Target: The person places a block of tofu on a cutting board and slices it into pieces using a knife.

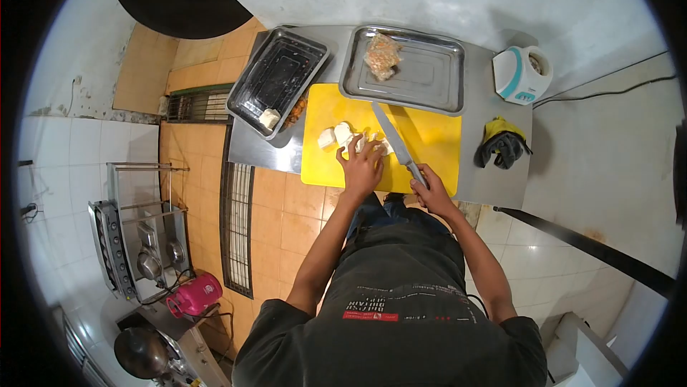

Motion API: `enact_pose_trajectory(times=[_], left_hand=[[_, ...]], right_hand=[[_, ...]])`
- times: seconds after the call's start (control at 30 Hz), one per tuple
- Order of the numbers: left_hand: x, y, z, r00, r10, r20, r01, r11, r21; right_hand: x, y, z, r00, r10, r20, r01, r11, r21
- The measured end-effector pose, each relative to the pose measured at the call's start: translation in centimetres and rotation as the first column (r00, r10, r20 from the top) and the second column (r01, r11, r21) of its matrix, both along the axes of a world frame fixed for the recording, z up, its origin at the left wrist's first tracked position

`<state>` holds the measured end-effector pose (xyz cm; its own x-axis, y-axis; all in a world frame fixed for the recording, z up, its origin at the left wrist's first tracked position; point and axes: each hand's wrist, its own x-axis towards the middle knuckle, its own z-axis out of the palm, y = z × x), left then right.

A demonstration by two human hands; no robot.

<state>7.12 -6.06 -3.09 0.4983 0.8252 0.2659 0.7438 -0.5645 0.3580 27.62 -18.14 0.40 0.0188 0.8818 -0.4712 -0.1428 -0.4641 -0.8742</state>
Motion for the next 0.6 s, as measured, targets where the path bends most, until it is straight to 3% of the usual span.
enact_pose_trajectory(times=[0.3, 0.6], left_hand=[[-0.3, -0.1, 0.2, 1.0, -0.012, 0.004, 0.013, 1.0, -0.024], [0.0, 0.1, 0.8, 1.0, -0.012, 0.021, 0.012, 1.0, -0.025]], right_hand=[[-1.0, -1.0, 0.2, 0.999, 0.012, 0.032, -0.013, 0.999, 0.03], [1.3, -3.4, 3.2, 0.982, -0.185, 0.038, 0.186, 0.982, -0.023]])
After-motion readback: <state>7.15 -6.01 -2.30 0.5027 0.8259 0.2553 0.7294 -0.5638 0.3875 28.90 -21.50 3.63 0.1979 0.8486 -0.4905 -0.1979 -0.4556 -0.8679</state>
